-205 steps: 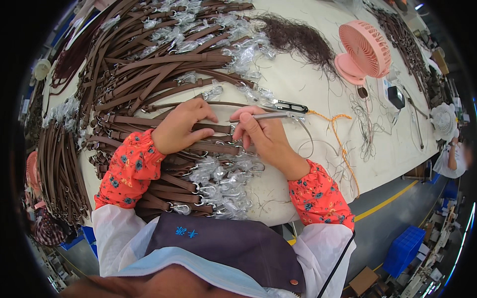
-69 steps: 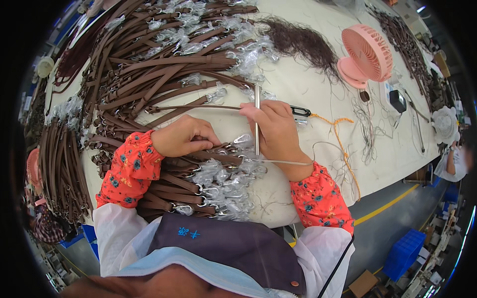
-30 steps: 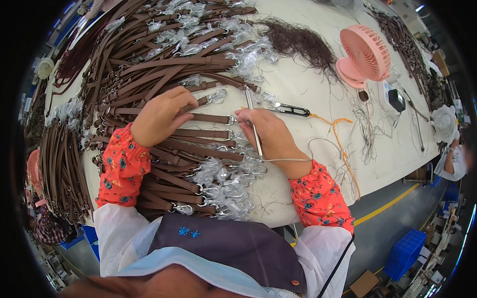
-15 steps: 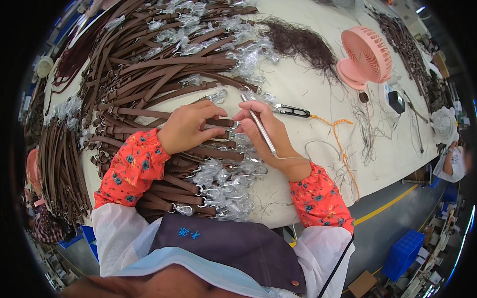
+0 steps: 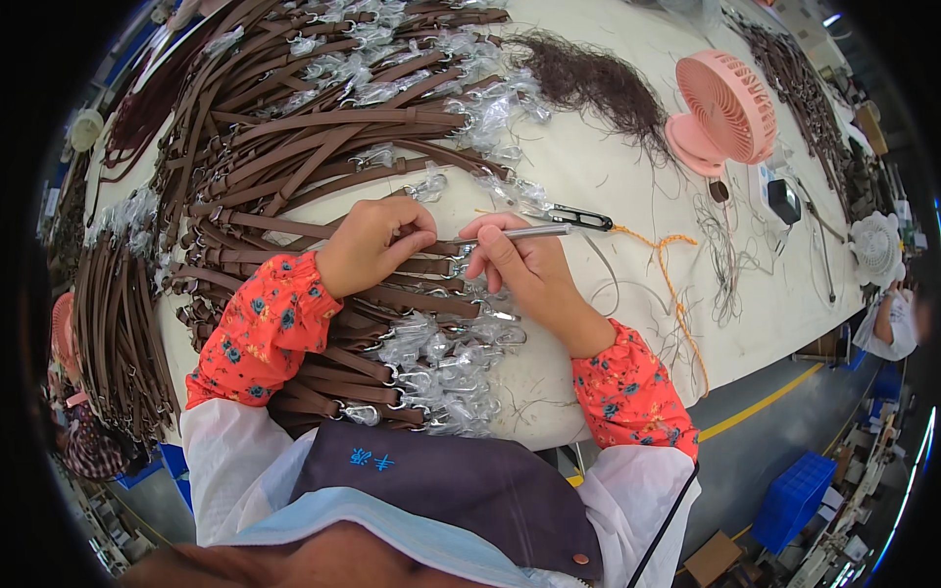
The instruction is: Finishing and assembling brown leather straps with metal buckles using a small manual tool.
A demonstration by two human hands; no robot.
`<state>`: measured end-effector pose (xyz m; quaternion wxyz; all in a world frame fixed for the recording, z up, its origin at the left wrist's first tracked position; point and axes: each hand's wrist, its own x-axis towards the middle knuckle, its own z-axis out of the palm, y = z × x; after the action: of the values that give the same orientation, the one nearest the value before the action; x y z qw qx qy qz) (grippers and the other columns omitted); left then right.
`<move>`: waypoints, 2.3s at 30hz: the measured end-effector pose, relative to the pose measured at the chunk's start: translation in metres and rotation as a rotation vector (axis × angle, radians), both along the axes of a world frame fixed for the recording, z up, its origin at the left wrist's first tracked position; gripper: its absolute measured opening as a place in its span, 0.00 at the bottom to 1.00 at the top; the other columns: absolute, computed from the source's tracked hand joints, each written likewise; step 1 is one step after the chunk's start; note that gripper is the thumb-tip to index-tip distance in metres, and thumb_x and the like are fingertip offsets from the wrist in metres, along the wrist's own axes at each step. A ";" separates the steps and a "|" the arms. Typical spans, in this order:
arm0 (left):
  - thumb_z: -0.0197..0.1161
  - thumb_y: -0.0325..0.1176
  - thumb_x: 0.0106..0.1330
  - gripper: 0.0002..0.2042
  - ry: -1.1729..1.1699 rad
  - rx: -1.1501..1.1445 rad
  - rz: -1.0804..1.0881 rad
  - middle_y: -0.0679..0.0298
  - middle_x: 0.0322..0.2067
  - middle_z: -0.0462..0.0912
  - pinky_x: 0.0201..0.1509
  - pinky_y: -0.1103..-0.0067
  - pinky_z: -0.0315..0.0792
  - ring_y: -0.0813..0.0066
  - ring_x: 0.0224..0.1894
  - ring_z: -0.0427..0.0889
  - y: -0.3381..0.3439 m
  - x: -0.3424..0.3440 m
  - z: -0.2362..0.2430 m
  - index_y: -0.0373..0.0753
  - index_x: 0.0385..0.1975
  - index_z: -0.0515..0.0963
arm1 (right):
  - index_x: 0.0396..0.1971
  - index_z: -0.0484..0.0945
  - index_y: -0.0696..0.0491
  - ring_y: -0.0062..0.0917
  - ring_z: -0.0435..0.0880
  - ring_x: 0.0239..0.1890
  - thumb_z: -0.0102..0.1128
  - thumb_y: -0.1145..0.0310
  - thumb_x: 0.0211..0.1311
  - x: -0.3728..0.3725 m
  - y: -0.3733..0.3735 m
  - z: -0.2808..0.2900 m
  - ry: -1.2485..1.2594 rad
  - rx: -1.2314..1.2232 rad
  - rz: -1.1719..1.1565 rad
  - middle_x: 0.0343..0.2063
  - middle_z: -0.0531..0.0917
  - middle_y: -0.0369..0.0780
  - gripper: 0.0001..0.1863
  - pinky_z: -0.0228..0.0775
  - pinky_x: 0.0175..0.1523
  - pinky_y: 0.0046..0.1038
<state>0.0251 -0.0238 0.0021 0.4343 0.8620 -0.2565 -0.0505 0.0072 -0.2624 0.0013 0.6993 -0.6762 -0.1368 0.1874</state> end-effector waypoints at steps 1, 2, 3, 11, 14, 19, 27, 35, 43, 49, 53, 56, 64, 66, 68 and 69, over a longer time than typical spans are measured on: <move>0.64 0.29 0.61 0.05 0.000 0.000 0.000 0.56 0.28 0.80 0.34 0.71 0.74 0.58 0.30 0.81 0.000 0.000 0.000 0.35 0.32 0.79 | 0.44 0.77 0.57 0.11 0.73 0.21 0.46 0.55 0.75 0.000 0.001 0.000 0.002 -0.012 0.011 0.24 0.81 0.34 0.20 0.63 0.27 0.15; 0.64 0.29 0.61 0.05 0.043 -0.029 0.016 0.55 0.28 0.80 0.34 0.72 0.74 0.61 0.29 0.81 0.001 0.000 -0.001 0.34 0.32 0.79 | 0.44 0.77 0.56 0.11 0.72 0.21 0.46 0.55 0.75 -0.001 0.001 0.000 0.003 -0.024 0.022 0.24 0.81 0.34 0.19 0.62 0.27 0.14; 0.65 0.29 0.61 0.06 0.087 -0.058 0.032 0.54 0.27 0.81 0.34 0.73 0.74 0.63 0.27 0.81 0.001 0.000 -0.001 0.34 0.32 0.79 | 0.44 0.77 0.56 0.11 0.72 0.21 0.46 0.55 0.75 -0.001 0.001 0.000 0.004 -0.024 0.022 0.24 0.81 0.34 0.19 0.62 0.27 0.14; 0.65 0.31 0.61 0.08 0.199 -0.065 0.036 0.58 0.26 0.80 0.31 0.77 0.72 0.73 0.25 0.78 0.003 0.000 -0.001 0.33 0.33 0.79 | 0.44 0.78 0.56 0.10 0.72 0.21 0.46 0.56 0.75 -0.002 0.003 0.000 -0.029 -0.046 0.019 0.24 0.81 0.34 0.19 0.62 0.26 0.15; 0.65 0.32 0.61 0.08 0.228 -0.069 0.033 0.59 0.26 0.80 0.30 0.77 0.71 0.75 0.25 0.78 0.003 0.000 0.003 0.33 0.33 0.79 | 0.44 0.77 0.57 0.11 0.72 0.20 0.45 0.56 0.75 -0.002 0.004 -0.001 -0.031 -0.051 0.018 0.24 0.81 0.34 0.19 0.63 0.25 0.15; 0.64 0.32 0.62 0.08 0.236 -0.071 0.025 0.60 0.25 0.80 0.30 0.78 0.70 0.76 0.26 0.78 0.003 -0.001 0.002 0.34 0.32 0.79 | 0.44 0.77 0.57 0.11 0.72 0.20 0.45 0.56 0.76 -0.001 0.003 -0.002 -0.040 -0.062 0.025 0.24 0.81 0.34 0.19 0.63 0.25 0.15; 0.64 0.34 0.63 0.08 0.296 -0.066 0.032 0.64 0.23 0.80 0.29 0.79 0.69 0.80 0.25 0.76 0.005 0.001 0.001 0.34 0.33 0.79 | 0.43 0.78 0.57 0.11 0.72 0.20 0.45 0.55 0.75 -0.001 0.004 0.000 -0.029 -0.036 0.008 0.23 0.82 0.35 0.20 0.63 0.25 0.15; 0.64 0.34 0.64 0.08 0.348 -0.121 0.033 0.67 0.22 0.78 0.29 0.81 0.69 0.83 0.25 0.74 0.005 0.001 -0.002 0.34 0.33 0.79 | 0.39 0.80 0.59 0.12 0.74 0.20 0.44 0.55 0.75 0.000 0.002 0.001 -0.038 -0.066 0.024 0.22 0.82 0.35 0.23 0.64 0.25 0.16; 0.64 0.33 0.64 0.08 0.372 -0.156 0.023 0.67 0.23 0.79 0.30 0.82 0.69 0.84 0.26 0.74 0.006 0.001 -0.003 0.34 0.33 0.78 | 0.39 0.80 0.60 0.12 0.74 0.19 0.44 0.55 0.76 -0.001 0.003 0.002 -0.040 -0.072 0.023 0.22 0.82 0.36 0.22 0.64 0.25 0.16; 0.64 0.33 0.63 0.08 0.361 -0.126 0.015 0.67 0.24 0.79 0.30 0.81 0.69 0.83 0.26 0.75 0.006 0.001 0.001 0.35 0.32 0.78 | 0.39 0.80 0.60 0.12 0.74 0.19 0.44 0.55 0.76 -0.001 0.003 0.001 -0.036 -0.073 0.020 0.22 0.82 0.35 0.23 0.64 0.25 0.16; 0.64 0.34 0.63 0.08 0.348 -0.128 0.013 0.67 0.23 0.79 0.30 0.81 0.69 0.82 0.25 0.75 0.006 0.001 -0.001 0.35 0.31 0.78 | 0.39 0.80 0.59 0.12 0.74 0.19 0.45 0.54 0.75 0.000 0.003 0.001 -0.041 -0.075 0.018 0.22 0.82 0.35 0.23 0.63 0.25 0.16; 0.63 0.33 0.66 0.07 0.366 -0.111 -0.003 0.71 0.25 0.76 0.30 0.84 0.67 0.86 0.27 0.72 0.007 0.002 0.000 0.35 0.33 0.77 | 0.45 0.76 0.57 0.14 0.74 0.21 0.43 0.53 0.76 0.001 0.000 0.002 -0.019 -0.103 0.070 0.24 0.82 0.38 0.21 0.65 0.28 0.16; 0.63 0.27 0.62 0.05 -0.145 -0.084 0.122 0.66 0.39 0.76 0.39 0.79 0.70 0.75 0.36 0.74 0.009 0.005 0.003 0.39 0.36 0.76 | 0.45 0.76 0.58 0.14 0.74 0.21 0.43 0.54 0.76 0.000 0.000 -0.001 0.001 -0.016 0.016 0.25 0.82 0.38 0.21 0.66 0.28 0.16; 0.66 0.27 0.57 0.09 -0.311 0.184 -0.065 0.62 0.41 0.75 0.47 0.71 0.69 0.63 0.42 0.74 0.011 0.001 -0.001 0.40 0.36 0.77 | 0.44 0.77 0.58 0.13 0.74 0.21 0.44 0.54 0.76 0.000 0.000 -0.002 -0.021 0.026 -0.007 0.25 0.82 0.37 0.21 0.65 0.27 0.15; 0.67 0.28 0.56 0.09 -0.257 0.226 -0.077 0.60 0.41 0.76 0.49 0.69 0.68 0.60 0.43 0.73 0.008 -0.001 0.003 0.40 0.35 0.77 | 0.46 0.76 0.58 0.14 0.75 0.24 0.44 0.56 0.76 0.000 -0.001 -0.004 -0.051 0.070 -0.037 0.26 0.82 0.37 0.20 0.67 0.31 0.17; 0.68 0.29 0.55 0.10 -0.202 0.267 -0.088 0.59 0.40 0.76 0.50 0.68 0.67 0.57 0.44 0.73 0.008 -0.002 0.005 0.39 0.34 0.76 | 0.46 0.76 0.58 0.14 0.75 0.24 0.44 0.56 0.76 0.000 -0.001 -0.004 -0.051 0.070 -0.038 0.26 0.82 0.37 0.20 0.67 0.31 0.17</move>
<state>0.0235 -0.0162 0.0067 0.2855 0.9006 -0.3273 -0.0162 0.0073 -0.2634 -0.0023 0.7222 -0.6584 -0.1482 0.1518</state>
